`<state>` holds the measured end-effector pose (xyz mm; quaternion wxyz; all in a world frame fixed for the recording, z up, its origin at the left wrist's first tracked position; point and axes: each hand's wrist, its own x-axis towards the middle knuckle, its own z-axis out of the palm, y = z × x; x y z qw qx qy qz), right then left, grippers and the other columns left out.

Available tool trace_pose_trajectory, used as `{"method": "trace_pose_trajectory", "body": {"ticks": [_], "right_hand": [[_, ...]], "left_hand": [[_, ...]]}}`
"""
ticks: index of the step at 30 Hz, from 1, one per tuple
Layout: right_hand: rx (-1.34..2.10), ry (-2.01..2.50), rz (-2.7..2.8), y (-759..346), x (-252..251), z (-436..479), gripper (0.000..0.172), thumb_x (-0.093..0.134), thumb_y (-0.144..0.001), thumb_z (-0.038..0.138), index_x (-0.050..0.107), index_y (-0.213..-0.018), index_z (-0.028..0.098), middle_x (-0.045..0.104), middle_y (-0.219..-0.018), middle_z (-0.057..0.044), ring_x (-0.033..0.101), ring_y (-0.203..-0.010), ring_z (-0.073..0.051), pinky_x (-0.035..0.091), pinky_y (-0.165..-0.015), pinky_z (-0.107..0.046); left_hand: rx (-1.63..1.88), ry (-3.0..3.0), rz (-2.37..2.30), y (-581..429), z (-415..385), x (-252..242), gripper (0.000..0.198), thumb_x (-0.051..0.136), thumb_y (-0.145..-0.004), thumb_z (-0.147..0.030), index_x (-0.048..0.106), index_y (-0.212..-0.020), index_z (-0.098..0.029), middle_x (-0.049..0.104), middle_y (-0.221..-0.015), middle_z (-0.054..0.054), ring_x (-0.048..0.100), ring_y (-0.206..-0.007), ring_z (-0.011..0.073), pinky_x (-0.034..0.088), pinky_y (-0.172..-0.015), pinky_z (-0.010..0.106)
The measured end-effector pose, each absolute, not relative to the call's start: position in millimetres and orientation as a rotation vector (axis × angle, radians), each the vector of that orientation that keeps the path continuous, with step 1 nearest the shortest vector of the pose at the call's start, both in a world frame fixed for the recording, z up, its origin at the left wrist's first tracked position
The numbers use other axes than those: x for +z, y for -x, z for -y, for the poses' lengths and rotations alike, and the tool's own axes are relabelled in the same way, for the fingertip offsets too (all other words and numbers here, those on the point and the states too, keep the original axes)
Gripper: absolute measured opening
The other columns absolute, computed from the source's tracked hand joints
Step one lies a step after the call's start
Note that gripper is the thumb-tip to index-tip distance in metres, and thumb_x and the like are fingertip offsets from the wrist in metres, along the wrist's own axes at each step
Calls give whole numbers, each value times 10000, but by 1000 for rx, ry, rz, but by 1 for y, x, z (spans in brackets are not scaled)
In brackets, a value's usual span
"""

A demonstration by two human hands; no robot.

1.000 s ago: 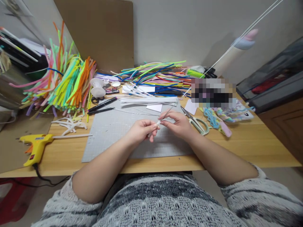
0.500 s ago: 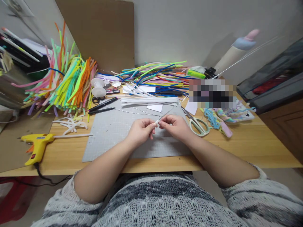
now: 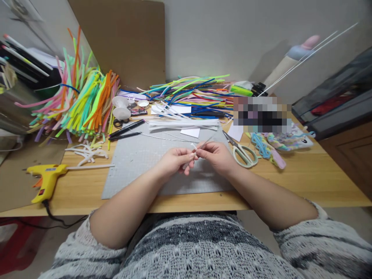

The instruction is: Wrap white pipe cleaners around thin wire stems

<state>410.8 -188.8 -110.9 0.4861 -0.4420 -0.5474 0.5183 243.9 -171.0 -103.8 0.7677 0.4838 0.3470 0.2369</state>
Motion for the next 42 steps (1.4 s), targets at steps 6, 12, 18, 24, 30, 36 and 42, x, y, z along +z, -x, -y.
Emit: {"method": "trace_pose_trajectory", "body": {"ticks": [6,12,18,24,30,36,42], "right_hand": [[1120,1206,1273,-413,-110,189,249,716,-661,402,653,-623,163,630,-665,-19,547,-614,-114,446,-598,-253],[1107,1262,1275,-409,-110,191,298,696,-662,450,643,-650,157,620,-639,-25,545,-588,-121,447,-569,-259],[1172,1235,1291,-403,-114,194,277,675,-694,428,640,-663,156,612,-638,-16,544,-596,-113,447,-589,-249],[1176,1235,1278,-403,-115,193,280,670,-698,431,639,-667,155,612,-639,-20,546,-603,-119,455,-606,-258],[1234,1155,1247,-409,-112,191,267,662,-717,430,645,-701,164,617,-636,-15,560,-602,-119,466,-614,-262],[988,1241,1392,-410,-110,195,276,642,-739,416,656,-644,157,647,-720,-48,585,-645,-138,456,-603,-265],[937,1277,1444,-406,-116,199,246,619,-757,372,669,-651,156,656,-729,-59,602,-702,-158,468,-651,-281]], "left_hand": [[566,-1121,-895,-248,173,-105,236,596,-771,-332,611,-837,-106,611,-586,7,533,-387,66,287,-386,169],[685,-1272,-1018,-251,178,-112,181,551,-796,-282,623,-774,-117,587,-536,-13,538,-403,76,365,-434,183],[732,-1445,-1060,-249,181,-114,203,541,-808,-310,629,-742,-140,603,-565,-13,573,-465,88,422,-512,198],[721,-1403,-1034,-251,181,-112,213,532,-814,-317,620,-749,-135,599,-564,-11,569,-454,87,413,-497,195],[664,-1232,-931,-251,179,-110,234,554,-801,-349,613,-804,-123,615,-580,-1,565,-426,78,340,-429,175],[636,-1192,-917,-251,176,-112,376,553,-783,-492,618,-811,-123,640,-608,30,579,-470,88,346,-438,178],[626,-1223,-955,-251,174,-115,311,619,-753,-432,611,-751,-121,620,-563,9,559,-480,77,379,-458,171]]}}
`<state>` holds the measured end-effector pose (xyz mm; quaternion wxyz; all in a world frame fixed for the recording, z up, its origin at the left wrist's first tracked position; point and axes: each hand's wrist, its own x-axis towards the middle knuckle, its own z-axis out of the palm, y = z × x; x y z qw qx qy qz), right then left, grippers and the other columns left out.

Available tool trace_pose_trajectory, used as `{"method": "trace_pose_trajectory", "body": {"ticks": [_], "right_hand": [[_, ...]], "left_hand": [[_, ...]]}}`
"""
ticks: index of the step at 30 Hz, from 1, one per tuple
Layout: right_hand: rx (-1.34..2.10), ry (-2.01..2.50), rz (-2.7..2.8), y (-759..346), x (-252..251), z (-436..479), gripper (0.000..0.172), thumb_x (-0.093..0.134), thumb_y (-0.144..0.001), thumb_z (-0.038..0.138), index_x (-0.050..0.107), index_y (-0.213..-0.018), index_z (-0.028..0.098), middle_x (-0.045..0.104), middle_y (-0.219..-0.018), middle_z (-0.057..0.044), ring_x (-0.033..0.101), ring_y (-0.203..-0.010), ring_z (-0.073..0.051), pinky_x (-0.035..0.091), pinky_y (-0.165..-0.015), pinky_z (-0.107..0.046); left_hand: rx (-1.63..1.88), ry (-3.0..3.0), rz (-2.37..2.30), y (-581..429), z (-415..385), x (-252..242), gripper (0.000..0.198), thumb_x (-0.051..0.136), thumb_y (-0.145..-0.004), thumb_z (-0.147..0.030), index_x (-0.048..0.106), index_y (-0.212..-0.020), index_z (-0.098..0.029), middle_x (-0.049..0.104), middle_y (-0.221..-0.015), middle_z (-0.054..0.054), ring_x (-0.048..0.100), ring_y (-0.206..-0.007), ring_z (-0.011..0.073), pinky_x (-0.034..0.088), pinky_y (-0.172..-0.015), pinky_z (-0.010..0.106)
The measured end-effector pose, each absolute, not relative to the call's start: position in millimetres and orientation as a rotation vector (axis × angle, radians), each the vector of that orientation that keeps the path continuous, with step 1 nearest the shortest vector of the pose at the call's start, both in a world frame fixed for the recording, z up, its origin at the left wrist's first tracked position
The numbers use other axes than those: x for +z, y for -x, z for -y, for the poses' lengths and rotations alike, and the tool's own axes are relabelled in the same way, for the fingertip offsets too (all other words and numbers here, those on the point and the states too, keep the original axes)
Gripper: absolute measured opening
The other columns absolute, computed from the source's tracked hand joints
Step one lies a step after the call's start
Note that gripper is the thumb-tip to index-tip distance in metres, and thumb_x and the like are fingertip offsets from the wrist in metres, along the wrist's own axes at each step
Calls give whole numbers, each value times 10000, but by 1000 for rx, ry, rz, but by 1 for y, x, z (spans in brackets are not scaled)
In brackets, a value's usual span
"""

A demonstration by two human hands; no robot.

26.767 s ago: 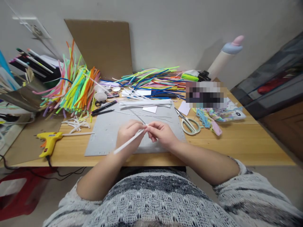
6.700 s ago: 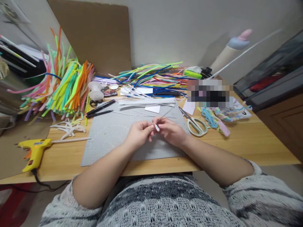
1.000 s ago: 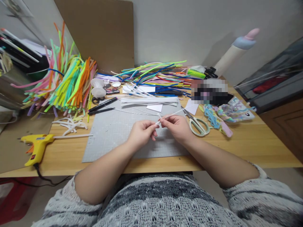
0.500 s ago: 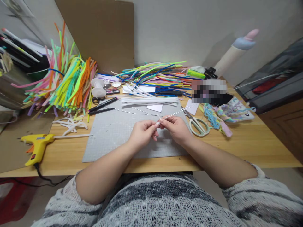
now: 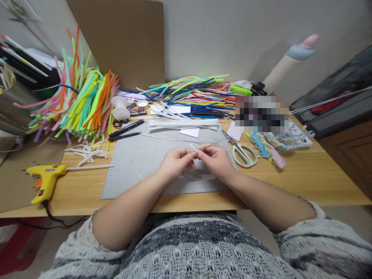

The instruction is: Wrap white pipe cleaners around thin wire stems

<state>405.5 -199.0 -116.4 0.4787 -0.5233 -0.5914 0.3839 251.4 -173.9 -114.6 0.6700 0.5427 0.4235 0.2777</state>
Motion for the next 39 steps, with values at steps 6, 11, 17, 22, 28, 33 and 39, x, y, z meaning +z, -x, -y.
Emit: {"method": "trace_pose_trajectory", "body": {"ticks": [6,11,17,22,28,33,39], "right_hand": [[977,1266,1408,-407,-119,196,275,626,-747,411,660,-634,163,653,-709,-46,592,-670,-147,463,-620,-266],[1096,1232,1361,-409,-117,191,304,639,-728,456,630,-635,167,628,-692,-35,569,-644,-133,455,-610,-261],[1362,1102,1221,-413,-117,184,295,722,-654,410,627,-788,165,562,-609,25,489,-560,-91,407,-577,-244],[1641,963,1096,-414,-112,185,305,652,-715,472,589,-804,187,576,-661,3,535,-609,-120,405,-572,-259],[1708,865,1118,-416,-109,187,194,691,-716,315,552,-717,179,564,-661,19,510,-600,-92,385,-575,-233],[1502,959,1236,-422,-113,180,235,742,-665,263,592,-832,192,592,-664,27,521,-582,-92,406,-580,-239],[1448,953,1320,-429,-119,173,167,713,-703,309,640,-796,191,607,-683,10,536,-612,-105,411,-601,-254]], "left_hand": [[614,-1123,-846,-252,172,-114,242,632,-760,-346,602,-767,-107,630,-600,8,583,-523,71,451,-545,184],[630,-1113,-859,-252,172,-115,205,609,-783,-313,602,-800,-109,615,-580,-5,568,-484,69,456,-526,190],[644,-1135,-895,-250,173,-110,161,552,-808,-251,593,-746,-108,593,-533,-12,545,-425,65,406,-472,178],[641,-1142,-885,-249,174,-108,172,523,-822,-246,592,-746,-108,592,-536,-11,541,-408,62,363,-444,172],[641,-1143,-875,-250,176,-109,176,518,-821,-239,593,-732,-106,590,-532,-12,537,-403,57,356,-441,168],[696,-1125,-870,-249,174,-109,182,546,-801,-279,596,-744,-114,592,-534,-15,541,-409,65,377,-450,180],[704,-1140,-844,-247,174,-109,200,556,-791,-305,608,-747,-117,589,-526,-14,532,-410,63,371,-449,178]]}}
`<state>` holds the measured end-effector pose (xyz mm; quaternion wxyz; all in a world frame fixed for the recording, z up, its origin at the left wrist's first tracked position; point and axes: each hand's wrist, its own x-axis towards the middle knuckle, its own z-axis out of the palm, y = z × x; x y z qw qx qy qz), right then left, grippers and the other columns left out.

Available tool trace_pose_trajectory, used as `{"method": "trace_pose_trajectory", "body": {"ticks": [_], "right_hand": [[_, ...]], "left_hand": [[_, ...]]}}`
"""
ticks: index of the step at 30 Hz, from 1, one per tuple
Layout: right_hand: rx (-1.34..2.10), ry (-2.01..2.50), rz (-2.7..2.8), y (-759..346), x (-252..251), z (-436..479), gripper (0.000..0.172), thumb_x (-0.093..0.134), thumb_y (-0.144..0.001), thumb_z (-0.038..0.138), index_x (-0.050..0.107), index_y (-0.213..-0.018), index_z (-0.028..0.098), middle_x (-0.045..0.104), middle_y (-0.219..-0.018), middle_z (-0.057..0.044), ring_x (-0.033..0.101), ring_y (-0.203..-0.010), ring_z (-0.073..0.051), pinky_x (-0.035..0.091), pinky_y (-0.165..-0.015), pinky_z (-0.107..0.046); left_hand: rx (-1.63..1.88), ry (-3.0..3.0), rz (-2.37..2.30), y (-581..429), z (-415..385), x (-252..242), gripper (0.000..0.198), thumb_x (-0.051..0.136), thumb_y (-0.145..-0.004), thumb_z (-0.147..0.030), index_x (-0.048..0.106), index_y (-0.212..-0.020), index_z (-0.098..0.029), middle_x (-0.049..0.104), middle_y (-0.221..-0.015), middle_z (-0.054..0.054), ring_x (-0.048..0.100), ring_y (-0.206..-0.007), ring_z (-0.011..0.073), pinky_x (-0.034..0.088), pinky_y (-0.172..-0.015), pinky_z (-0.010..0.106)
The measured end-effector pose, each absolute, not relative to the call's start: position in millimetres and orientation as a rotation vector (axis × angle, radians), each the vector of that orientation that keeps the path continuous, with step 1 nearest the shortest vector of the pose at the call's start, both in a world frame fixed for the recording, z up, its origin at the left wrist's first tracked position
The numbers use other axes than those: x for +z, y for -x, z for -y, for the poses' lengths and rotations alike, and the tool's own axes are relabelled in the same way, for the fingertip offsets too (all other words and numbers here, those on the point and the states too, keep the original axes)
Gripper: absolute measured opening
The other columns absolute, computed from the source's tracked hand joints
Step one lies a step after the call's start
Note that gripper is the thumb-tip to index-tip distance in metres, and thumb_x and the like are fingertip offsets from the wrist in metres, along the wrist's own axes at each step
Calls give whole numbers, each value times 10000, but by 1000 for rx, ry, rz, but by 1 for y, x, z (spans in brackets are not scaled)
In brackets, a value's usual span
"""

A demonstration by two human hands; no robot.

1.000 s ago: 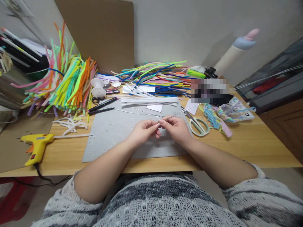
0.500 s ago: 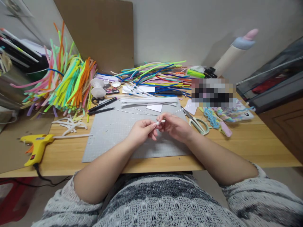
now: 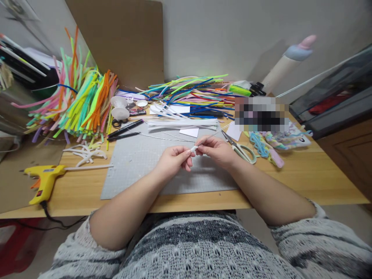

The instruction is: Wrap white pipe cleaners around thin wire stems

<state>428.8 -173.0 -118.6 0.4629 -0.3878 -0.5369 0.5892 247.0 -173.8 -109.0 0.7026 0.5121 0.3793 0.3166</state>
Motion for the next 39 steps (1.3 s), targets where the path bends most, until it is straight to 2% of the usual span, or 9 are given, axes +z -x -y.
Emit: {"method": "trace_pose_trajectory", "body": {"ticks": [3,7,11,16,18,20,24,31,39], "right_hand": [[1512,924,1344,-429,-120,173,169,701,-713,324,632,-796,194,609,-684,8,526,-617,-108,399,-600,-255],[1397,947,1406,-428,-118,173,140,677,-732,307,621,-800,199,595,-716,9,542,-673,-119,414,-660,-271],[1100,1024,1576,-429,-117,172,112,654,-741,300,627,-774,196,587,-809,-17,548,-794,-153,417,-733,-299],[690,1184,1644,-428,-116,175,171,678,-719,257,636,-879,213,601,-909,-36,560,-888,-184,414,-807,-344],[578,1148,1693,-426,-114,177,105,674,-729,246,659,-825,205,605,-907,-46,562,-917,-192,407,-857,-362],[591,1113,1723,-425,-112,179,58,659,-750,254,666,-761,197,623,-858,-48,580,-878,-186,426,-834,-353],[756,1135,1723,-425,-113,179,104,633,-775,278,643,-715,193,650,-750,-27,595,-740,-159,456,-738,-319],[782,1157,1677,-423,-116,177,106,650,-746,289,644,-689,200,658,-738,-18,593,-743,-161,458,-734,-310],[725,1306,1634,-420,-115,181,120,662,-717,295,657,-664,187,681,-723,-33,612,-723,-172,465,-720,-314]], "left_hand": [[704,-1144,-836,-247,174,-110,209,568,-779,-318,607,-742,-116,591,-529,-11,534,-412,66,374,-449,181],[716,-1128,-817,-248,174,-110,219,569,-769,-329,606,-745,-115,580,-518,-18,525,-400,64,373,-442,179],[709,-1165,-834,-249,174,-112,226,559,-775,-340,606,-754,-120,562,-506,-26,510,-390,65,369,-430,182],[793,-1450,-975,-247,176,-116,209,510,-823,-311,611,-763,-138,560,-523,-29,515,-427,69,406,-477,193],[823,-1544,-1013,-247,177,-116,212,495,-838,-308,618,-780,-146,568,-544,-28,525,-444,68,412,-494,193],[836,-1530,-1016,-247,178,-116,218,488,-844,-318,618,-798,-149,573,-558,-29,532,-446,69,413,-490,192],[830,-1321,-955,-249,179,-114,221,511,-823,-337,595,-781,-136,568,-539,-30,522,-405,69,391,-443,186],[712,-1194,-848,-250,175,-112,234,544,-784,-354,582,-755,-125,551,-489,-28,495,-359,70,367,-394,179],[750,-1506,-979,-246,174,-119,228,470,-838,-331,597,-774,-152,548,-521,-33,504,-409,79,397,-449,195]]}}
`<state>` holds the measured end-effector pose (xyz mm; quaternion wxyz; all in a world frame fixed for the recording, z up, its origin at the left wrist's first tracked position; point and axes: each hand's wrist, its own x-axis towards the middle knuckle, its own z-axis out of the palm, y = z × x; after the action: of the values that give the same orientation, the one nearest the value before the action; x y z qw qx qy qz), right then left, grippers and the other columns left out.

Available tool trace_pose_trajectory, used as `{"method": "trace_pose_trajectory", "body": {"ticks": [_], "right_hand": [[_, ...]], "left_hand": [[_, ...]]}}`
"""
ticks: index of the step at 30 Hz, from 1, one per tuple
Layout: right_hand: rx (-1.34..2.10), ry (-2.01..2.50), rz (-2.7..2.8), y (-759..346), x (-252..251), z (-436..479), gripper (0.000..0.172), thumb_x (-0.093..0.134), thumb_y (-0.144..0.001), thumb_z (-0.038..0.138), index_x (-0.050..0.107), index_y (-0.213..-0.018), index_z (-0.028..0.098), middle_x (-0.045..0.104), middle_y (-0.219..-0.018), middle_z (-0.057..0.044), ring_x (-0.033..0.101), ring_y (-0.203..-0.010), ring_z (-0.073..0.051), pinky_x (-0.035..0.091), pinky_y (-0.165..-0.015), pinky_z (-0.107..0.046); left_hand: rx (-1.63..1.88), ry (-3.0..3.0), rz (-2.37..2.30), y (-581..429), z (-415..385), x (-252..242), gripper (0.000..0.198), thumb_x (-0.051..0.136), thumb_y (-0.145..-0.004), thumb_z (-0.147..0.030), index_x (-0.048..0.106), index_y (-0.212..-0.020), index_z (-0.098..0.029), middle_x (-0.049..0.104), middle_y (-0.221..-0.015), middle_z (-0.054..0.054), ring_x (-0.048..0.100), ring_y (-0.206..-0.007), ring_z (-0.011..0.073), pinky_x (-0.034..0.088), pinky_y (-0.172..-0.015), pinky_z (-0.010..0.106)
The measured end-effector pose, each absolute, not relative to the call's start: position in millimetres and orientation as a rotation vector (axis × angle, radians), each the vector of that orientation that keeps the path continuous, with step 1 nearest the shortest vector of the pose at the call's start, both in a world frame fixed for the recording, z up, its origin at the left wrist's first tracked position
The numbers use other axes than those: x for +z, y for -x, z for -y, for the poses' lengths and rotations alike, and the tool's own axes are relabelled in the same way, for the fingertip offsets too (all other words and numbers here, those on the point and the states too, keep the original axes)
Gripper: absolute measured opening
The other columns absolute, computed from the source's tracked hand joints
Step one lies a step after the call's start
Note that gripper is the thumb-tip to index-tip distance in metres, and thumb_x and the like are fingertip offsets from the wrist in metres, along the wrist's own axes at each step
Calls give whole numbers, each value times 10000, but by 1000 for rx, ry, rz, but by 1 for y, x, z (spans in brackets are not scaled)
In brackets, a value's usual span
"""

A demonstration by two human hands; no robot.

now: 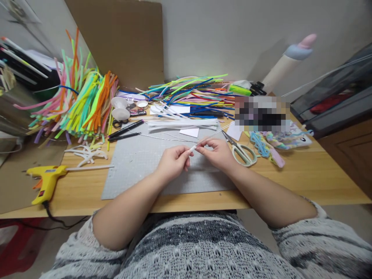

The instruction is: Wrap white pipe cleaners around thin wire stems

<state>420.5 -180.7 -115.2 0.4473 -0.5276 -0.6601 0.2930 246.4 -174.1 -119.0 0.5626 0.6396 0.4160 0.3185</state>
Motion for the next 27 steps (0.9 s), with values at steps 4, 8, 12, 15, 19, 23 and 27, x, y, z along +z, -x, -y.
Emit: {"method": "trace_pose_trajectory", "body": {"ticks": [4,8,12,15,19,23,27], "right_hand": [[836,1276,1621,-420,-118,181,131,646,-738,312,682,-704,191,701,-797,-52,629,-788,-196,458,-777,-355],[1018,1233,1516,-419,-118,182,172,664,-728,349,705,-791,194,699,-879,-56,614,-850,-197,442,-801,-358],[1242,1161,1287,-418,-118,182,199,702,-688,371,701,-763,186,672,-736,-18,585,-710,-141,446,-725,-302],[1345,1097,1183,-419,-119,181,186,720,-677,352,683,-749,185,635,-659,7,550,-640,-114,425,-663,-271],[1475,963,1165,-419,-117,181,175,717,-696,325,634,-755,182,599,-617,25,517,-571,-89,379,-563,-236],[1452,928,1240,-418,-113,185,187,707,-712,318,586,-763,185,625,-618,15,555,-574,-102,390,-544,-235],[1374,911,1117,-412,-113,189,208,711,-702,315,541,-723,197,635,-609,23,571,-563,-106,420,-553,-244]], "left_hand": [[746,-1689,-1050,-245,175,-117,234,444,-856,-325,601,-785,-166,560,-525,-32,517,-434,92,396,-491,209],[742,-1819,-1094,-243,176,-113,237,442,-858,-304,610,-750,-178,572,-507,-27,522,-472,106,391,-543,221],[706,-1894,-1119,-243,177,-111,233,451,-851,-300,618,-741,-180,587,-521,-22,514,-485,107,383,-552,227],[669,-1788,-1081,-242,175,-109,234,460,-841,-320,619,-753,-172,570,-507,-21,496,-455,103,382,-511,227],[635,-1449,-928,-240,169,-103,231,498,-804,-345,604,-740,-150,504,-452,-38,451,-390,89,395,-442,222],[654,-1261,-867,-240,168,-98,249,585,-741,-371,608,-695,-127,476,-420,-40,431,-372,73,401,-414,210],[808,-1104,-831,-247,173,-102,269,680,-683,-366,606,-786,-129,583,-547,-19,501,-427,72,417,-450,206]]}}
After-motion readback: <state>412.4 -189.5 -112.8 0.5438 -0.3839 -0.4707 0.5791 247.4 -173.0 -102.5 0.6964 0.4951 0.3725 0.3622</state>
